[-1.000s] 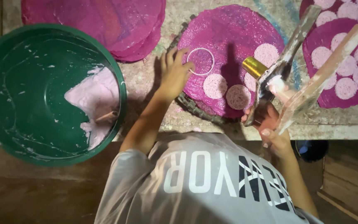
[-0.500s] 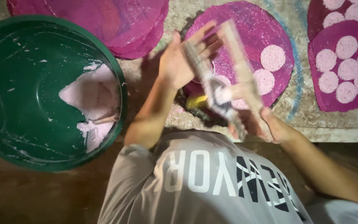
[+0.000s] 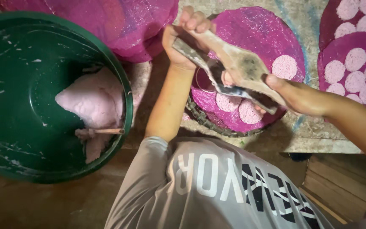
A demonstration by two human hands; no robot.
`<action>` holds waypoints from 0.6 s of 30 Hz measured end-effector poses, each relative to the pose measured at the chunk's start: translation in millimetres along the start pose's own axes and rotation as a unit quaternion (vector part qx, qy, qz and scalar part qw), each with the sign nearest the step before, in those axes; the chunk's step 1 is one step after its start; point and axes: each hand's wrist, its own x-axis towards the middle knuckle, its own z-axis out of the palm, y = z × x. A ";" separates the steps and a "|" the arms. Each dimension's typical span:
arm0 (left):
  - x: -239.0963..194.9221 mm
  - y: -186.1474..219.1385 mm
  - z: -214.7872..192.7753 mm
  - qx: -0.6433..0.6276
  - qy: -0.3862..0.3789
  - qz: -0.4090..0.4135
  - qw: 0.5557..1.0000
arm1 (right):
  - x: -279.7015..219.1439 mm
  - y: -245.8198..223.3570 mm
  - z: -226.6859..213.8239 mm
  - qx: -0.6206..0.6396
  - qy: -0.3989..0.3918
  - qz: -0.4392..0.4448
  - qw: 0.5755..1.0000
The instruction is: The person scoops pink paste from a green bucket and uses a handheld applicator to press circular patterns onto a pink glittery surface. The person repeatedly refills the applicator and places the circles in rows on the surface.
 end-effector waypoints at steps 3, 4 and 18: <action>-5.0 18.4 -5.9 0.004 -0.022 0.016 1.000 | 12.2 -24.1 10.3 -0.009 -0.014 -0.041 0.999; -7.6 22.9 -6.9 0.006 -0.019 0.019 1.000 | 14.9 -30.6 14.2 -0.015 -0.011 -0.045 0.999; 1.4 -5.2 -45.8 -0.026 -0.018 0.020 0.999 | -1.9 -52.0 15.4 -0.112 0.137 0.079 0.981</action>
